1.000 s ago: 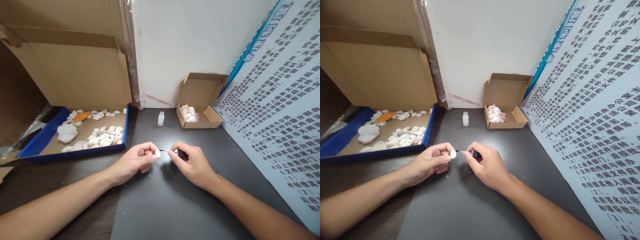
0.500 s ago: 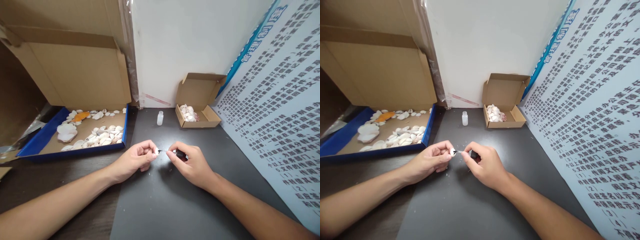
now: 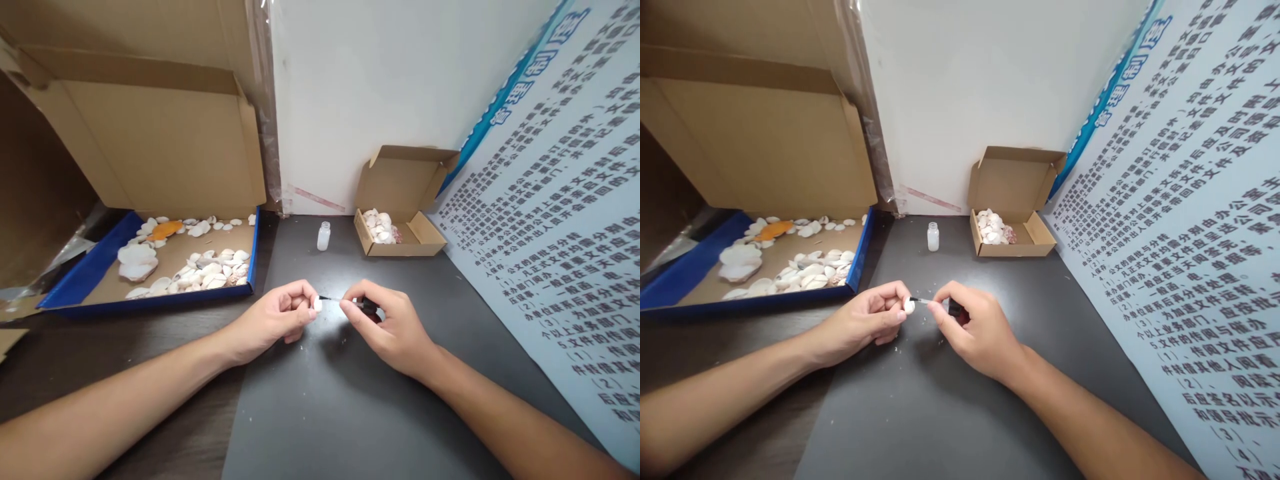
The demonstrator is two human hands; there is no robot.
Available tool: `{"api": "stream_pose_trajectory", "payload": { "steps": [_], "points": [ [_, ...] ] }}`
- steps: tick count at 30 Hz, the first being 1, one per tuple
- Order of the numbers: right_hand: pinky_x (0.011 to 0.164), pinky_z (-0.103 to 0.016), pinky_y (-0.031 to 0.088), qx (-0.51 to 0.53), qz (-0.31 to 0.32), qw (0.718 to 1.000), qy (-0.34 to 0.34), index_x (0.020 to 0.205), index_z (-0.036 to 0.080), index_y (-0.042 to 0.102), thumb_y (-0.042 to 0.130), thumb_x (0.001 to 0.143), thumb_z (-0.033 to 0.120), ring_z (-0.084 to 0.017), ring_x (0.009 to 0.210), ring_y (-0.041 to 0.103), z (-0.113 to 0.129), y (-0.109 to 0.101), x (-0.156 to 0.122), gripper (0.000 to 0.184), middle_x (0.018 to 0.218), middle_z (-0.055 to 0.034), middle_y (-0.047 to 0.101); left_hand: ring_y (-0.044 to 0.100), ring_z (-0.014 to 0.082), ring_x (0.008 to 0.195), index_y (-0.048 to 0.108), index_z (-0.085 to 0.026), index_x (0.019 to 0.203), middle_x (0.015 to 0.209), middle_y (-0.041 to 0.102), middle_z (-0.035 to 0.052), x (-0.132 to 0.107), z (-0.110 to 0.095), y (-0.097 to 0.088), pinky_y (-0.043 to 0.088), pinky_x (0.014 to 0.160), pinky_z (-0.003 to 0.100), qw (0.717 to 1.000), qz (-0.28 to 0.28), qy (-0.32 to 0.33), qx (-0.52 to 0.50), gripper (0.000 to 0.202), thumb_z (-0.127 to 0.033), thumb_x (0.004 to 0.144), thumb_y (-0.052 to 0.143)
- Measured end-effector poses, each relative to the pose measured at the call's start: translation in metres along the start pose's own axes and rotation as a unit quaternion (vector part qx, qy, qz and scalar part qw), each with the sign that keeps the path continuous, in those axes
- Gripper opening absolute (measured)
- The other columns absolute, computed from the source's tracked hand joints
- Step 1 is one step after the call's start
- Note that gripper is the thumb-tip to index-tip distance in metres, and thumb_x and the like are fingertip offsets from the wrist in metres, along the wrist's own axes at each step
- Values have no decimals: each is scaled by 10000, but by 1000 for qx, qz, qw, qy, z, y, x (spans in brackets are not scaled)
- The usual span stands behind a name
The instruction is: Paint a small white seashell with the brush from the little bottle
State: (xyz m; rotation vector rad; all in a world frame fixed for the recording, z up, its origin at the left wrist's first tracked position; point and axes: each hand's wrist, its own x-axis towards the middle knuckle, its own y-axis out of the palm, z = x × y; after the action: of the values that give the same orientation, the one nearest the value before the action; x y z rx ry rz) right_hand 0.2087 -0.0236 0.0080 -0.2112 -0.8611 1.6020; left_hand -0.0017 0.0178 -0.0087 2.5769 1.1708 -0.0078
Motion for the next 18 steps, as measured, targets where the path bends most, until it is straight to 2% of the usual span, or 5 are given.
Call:
{"api": "stream_pose_trajectory", "payload": {
  "steps": [3,8,12,14,18],
  "points": [
    [549,-235,385,1,25,999,-36,834,204,615,558,933,262,-110,571,479,0,1,-1,128,712,8,622,276,49,480,542,-191,866,570,364,-106,0,0,0,283,464,187,1000,4,3,1,255,-371,840,721],
    [571,-243,390,-33,-15,999,-17,851,204,617,563,927,222,-121,617,493,-1,-1,0,94,749,-1,606,281,47,489,543,-180,863,586,361,-101,0,0,0,289,467,187,1000,10,3,7,245,-361,855,707],
    [557,-250,393,-7,5,998,-60,844,195,631,564,927,213,-111,573,459,0,-2,-1,108,721,6,556,272,46,488,530,-184,865,585,351,-106,0,1,0,290,466,186,1000,9,4,7,256,-365,852,711],
    [557,-255,395,-13,10,998,-61,853,188,652,564,929,205,-109,564,462,0,-1,-2,116,719,5,551,278,45,484,522,-185,868,576,356,-109,0,1,0,287,463,184,1000,9,4,10,263,-370,854,709],
    [572,-259,414,-30,-24,998,-52,936,190,700,572,935,199,-104,570,480,-1,-1,-1,128,757,-5,569,301,42,478,506,-182,857,558,366,-113,0,1,-1,286,466,184,1000,14,6,25,280,-385,862,698]
  ]
}}
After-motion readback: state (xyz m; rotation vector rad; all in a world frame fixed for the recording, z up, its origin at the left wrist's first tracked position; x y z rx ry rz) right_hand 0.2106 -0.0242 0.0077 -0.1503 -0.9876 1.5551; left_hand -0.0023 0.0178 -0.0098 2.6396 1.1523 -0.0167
